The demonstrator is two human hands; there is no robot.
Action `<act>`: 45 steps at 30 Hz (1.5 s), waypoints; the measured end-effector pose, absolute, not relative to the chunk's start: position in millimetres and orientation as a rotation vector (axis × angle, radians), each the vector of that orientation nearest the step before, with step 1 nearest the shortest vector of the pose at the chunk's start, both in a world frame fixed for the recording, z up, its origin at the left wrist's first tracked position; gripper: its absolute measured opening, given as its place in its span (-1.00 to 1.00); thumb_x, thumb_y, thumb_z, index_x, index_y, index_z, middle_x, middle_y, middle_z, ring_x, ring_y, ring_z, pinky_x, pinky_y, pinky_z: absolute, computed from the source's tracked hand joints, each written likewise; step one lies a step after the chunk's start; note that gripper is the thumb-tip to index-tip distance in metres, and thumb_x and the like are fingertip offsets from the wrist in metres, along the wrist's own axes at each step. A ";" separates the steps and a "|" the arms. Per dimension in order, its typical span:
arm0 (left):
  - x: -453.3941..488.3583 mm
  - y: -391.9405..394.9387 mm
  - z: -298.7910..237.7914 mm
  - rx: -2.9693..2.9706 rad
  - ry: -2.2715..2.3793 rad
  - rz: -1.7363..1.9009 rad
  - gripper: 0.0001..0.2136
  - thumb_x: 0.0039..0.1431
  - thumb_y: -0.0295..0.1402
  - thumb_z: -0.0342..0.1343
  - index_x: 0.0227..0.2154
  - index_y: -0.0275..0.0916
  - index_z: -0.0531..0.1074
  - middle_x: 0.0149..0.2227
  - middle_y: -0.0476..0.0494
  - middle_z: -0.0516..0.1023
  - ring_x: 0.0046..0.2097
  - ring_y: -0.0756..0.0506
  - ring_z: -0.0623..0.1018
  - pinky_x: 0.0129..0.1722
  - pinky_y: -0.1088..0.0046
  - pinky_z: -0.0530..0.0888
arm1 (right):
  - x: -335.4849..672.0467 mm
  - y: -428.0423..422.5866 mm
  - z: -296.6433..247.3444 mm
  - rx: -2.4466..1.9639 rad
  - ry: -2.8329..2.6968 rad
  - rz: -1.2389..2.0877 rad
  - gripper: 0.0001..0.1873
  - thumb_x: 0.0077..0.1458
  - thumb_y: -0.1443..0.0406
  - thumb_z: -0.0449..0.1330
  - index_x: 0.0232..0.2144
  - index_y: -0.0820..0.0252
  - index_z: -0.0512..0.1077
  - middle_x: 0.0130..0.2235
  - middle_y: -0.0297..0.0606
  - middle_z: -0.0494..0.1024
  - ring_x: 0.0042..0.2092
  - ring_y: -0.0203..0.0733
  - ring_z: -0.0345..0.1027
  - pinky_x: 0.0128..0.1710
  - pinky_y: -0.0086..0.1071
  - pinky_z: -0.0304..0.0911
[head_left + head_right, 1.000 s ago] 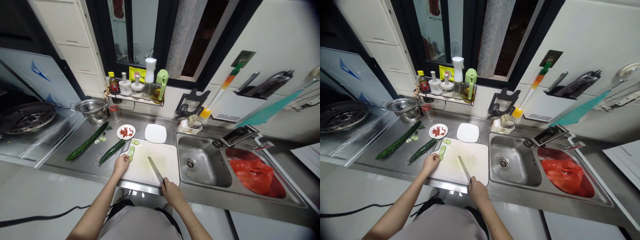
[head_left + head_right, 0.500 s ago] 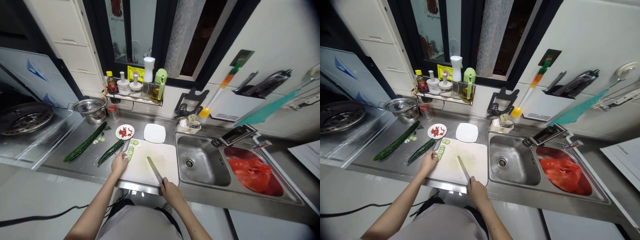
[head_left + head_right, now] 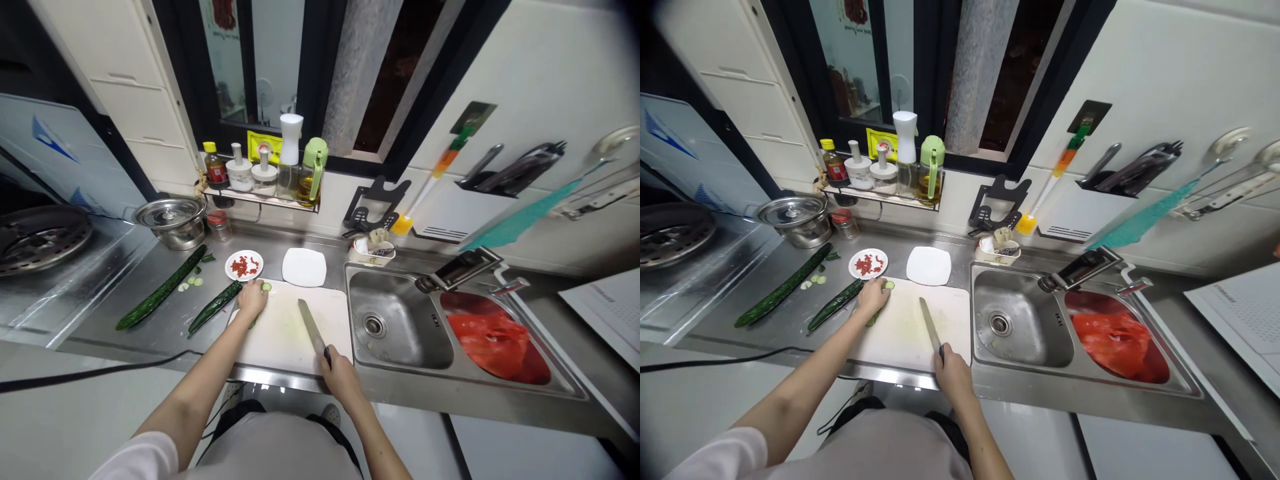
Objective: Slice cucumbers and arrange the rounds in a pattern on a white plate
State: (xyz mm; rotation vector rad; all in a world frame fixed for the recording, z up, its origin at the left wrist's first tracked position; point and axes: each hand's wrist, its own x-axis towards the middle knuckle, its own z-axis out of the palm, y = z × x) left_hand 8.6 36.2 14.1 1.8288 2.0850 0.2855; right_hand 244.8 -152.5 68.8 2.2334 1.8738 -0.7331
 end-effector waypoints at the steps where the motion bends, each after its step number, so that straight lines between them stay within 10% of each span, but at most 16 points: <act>1: 10.6 39.3 12.9 1.843 2.095 0.254 -0.65 0.15 -0.28 0.04 -0.01 -0.19 0.45 -0.02 -0.32 0.45 0.01 -0.25 0.43 -0.08 0.31 0.34 | 243.8 -149.9 68.0 2.259 1.856 -0.731 -0.71 0.31 0.17 -0.13 -0.14 0.15 0.30 -0.23 -0.16 0.57 -0.16 -0.13 0.45 -0.33 -0.42 0.06; 25: 44.3 10.4 4.8 1.244 1.677 0.710 -0.78 -0.04 -0.43 0.16 -0.26 -0.28 0.48 -0.48 0.00 0.51 -0.46 0.02 0.45 -0.43 0.56 0.32 | 241.2 -140.9 71.2 2.320 1.955 -0.751 -0.57 0.33 0.04 -0.24 -0.07 0.11 0.28 -0.24 -0.20 0.58 -0.18 -0.15 0.44 -0.36 -0.42 0.00; 45: 48.1 -20.3 12.1 1.973 1.743 0.186 -0.63 0.13 -0.29 0.09 0.03 -0.05 0.42 -0.07 -0.16 0.49 -0.03 -0.17 0.47 -0.08 0.39 0.35 | 236.2 -149.1 78.1 2.149 1.896 -0.771 -0.61 0.32 0.08 -0.20 -0.09 0.13 0.31 -0.22 -0.16 0.57 -0.14 -0.08 0.45 -0.33 -0.38 0.08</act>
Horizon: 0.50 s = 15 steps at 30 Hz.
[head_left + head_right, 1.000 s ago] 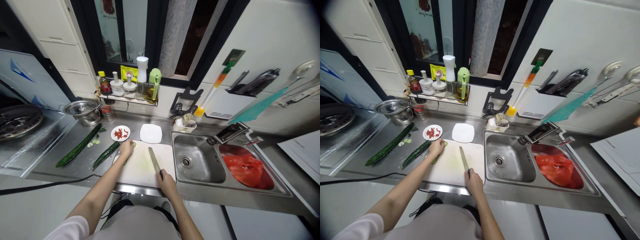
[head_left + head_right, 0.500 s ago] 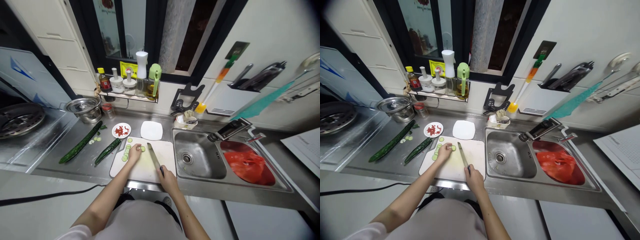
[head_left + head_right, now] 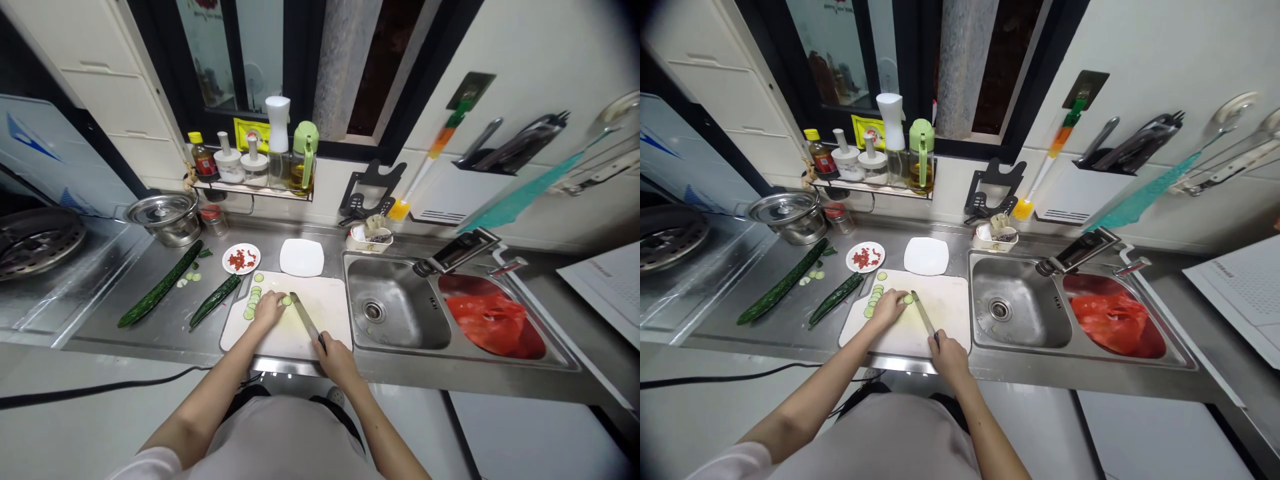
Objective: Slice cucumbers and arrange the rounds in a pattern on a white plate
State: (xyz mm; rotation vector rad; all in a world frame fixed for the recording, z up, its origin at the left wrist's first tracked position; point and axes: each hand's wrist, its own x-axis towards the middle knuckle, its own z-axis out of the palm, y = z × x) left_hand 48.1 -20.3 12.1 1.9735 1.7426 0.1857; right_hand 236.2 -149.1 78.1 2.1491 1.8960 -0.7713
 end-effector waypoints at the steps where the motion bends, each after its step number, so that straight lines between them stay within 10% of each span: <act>1: 48.8 -19.2 11.8 1.969 1.735 0.195 -0.66 0.13 -0.28 0.09 0.00 -0.06 0.45 -0.08 -0.16 0.49 -0.03 -0.17 0.47 -0.09 0.39 0.35 | 236.6 -149.3 77.8 2.145 1.900 -0.769 -0.61 0.32 0.08 -0.20 -0.09 0.13 0.31 -0.22 -0.15 0.57 -0.14 -0.08 0.45 -0.33 -0.38 0.08; 15: 55.0 -18.8 2.7 1.898 1.830 0.304 -0.74 0.11 -0.21 0.11 -0.14 -0.08 0.50 -0.19 -0.11 0.51 -0.11 -0.15 0.47 -0.21 0.40 0.36 | 234.0 -146.3 75.8 2.098 1.932 -0.742 -0.59 0.32 0.10 -0.21 -0.09 0.15 0.33 -0.19 -0.10 0.57 -0.13 -0.06 0.46 -0.25 -0.34 0.16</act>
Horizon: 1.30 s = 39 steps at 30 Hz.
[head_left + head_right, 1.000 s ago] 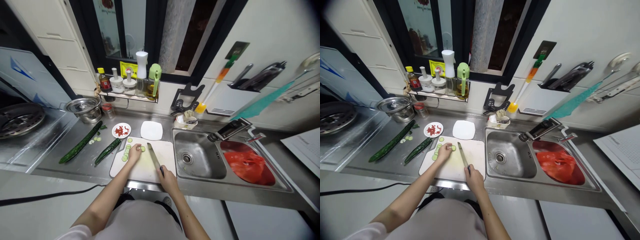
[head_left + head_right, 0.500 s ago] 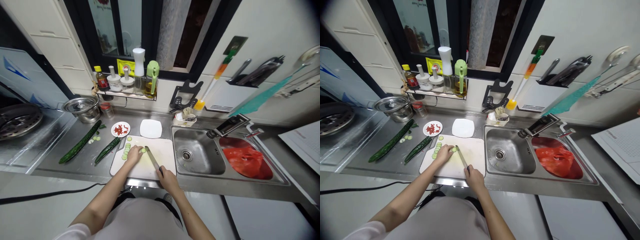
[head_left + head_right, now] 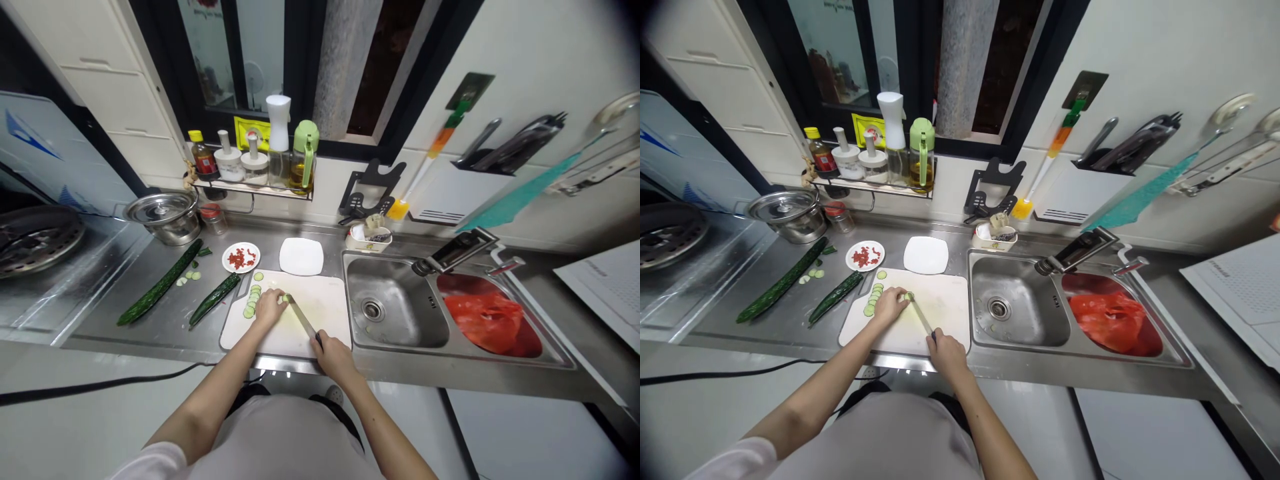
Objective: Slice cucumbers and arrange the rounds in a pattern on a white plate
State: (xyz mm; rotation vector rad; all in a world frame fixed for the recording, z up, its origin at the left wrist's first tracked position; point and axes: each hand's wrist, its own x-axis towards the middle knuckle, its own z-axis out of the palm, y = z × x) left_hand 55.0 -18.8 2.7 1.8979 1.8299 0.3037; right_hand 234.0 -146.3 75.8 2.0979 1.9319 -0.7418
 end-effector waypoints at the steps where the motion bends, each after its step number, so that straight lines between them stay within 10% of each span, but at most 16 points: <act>1: 54.9 -18.7 2.9 1.897 1.831 0.304 -0.74 0.11 -0.21 0.11 -0.14 -0.08 0.50 -0.19 -0.11 0.51 -0.11 -0.15 0.47 -0.21 0.39 0.36 | 233.9 -146.3 75.7 2.091 1.933 -0.740 -0.60 0.32 0.10 -0.21 -0.09 0.15 0.33 -0.18 -0.09 0.57 -0.12 -0.06 0.46 -0.24 -0.33 0.16; 39: 57.2 -14.8 7.8 1.874 1.866 0.230 -0.78 0.13 -0.21 0.09 -0.18 -0.09 0.50 -0.17 -0.09 0.55 -0.09 -0.15 0.49 -0.17 0.39 0.34 | 215.0 -138.2 70.6 2.024 1.913 -0.739 -0.70 0.30 0.28 -0.15 -0.04 0.29 0.26 -0.17 0.05 0.56 -0.09 0.00 0.47 -0.18 -0.24 0.25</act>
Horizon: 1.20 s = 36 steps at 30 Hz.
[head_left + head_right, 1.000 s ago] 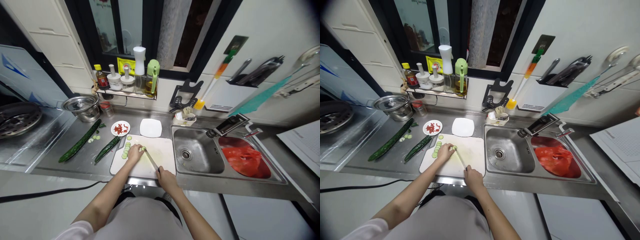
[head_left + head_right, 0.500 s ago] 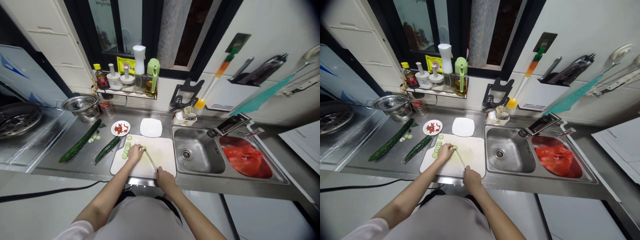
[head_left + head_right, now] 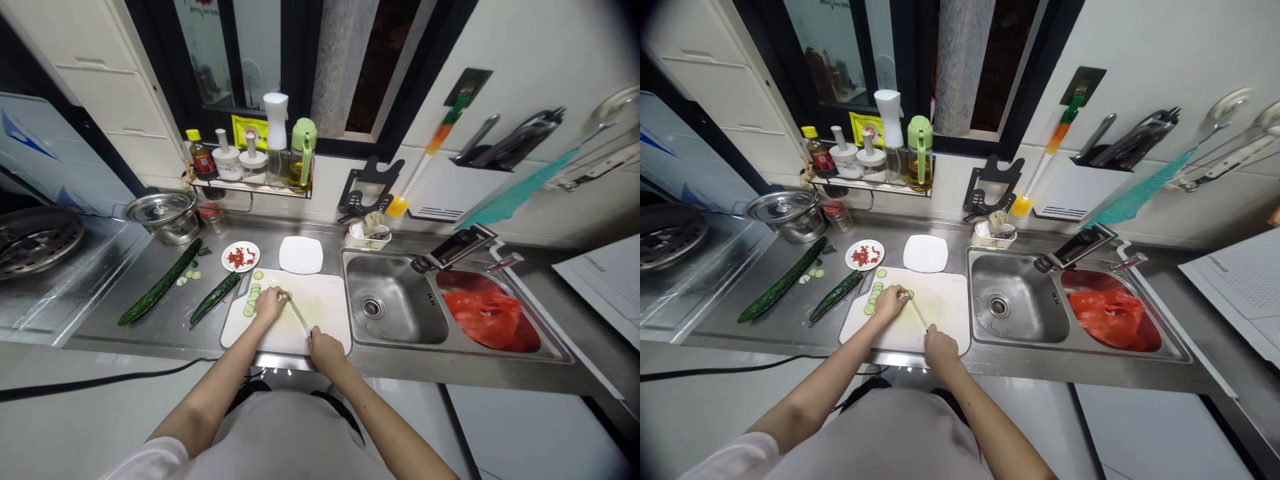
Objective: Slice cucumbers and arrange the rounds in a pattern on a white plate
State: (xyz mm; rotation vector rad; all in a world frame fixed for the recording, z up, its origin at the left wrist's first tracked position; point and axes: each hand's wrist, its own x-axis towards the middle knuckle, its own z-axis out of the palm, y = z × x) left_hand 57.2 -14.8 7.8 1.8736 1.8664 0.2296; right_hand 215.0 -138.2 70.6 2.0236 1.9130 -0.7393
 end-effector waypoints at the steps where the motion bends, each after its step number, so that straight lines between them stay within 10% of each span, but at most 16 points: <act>1: 57.0 -14.7 8.7 1.876 1.867 0.226 -0.79 0.13 -0.21 0.10 -0.18 -0.09 0.49 -0.17 -0.09 0.55 -0.09 -0.15 0.49 -0.17 0.38 0.34 | 215.2 -138.4 70.5 2.025 1.917 -0.738 -0.70 0.30 0.28 -0.15 -0.04 0.29 0.26 -0.18 0.04 0.56 -0.09 -0.01 0.47 -0.18 -0.25 0.25; 36: 62.5 -1.8 9.4 1.772 1.865 0.102 -0.83 0.08 -0.30 0.11 -0.24 -0.16 0.41 -0.15 -0.12 0.57 -0.07 -0.17 0.52 -0.16 0.38 0.33 | 214.6 -141.6 72.1 2.015 1.868 -0.743 -0.69 0.30 0.28 -0.15 -0.02 0.29 0.25 -0.17 0.07 0.56 -0.08 0.01 0.47 -0.19 -0.24 0.26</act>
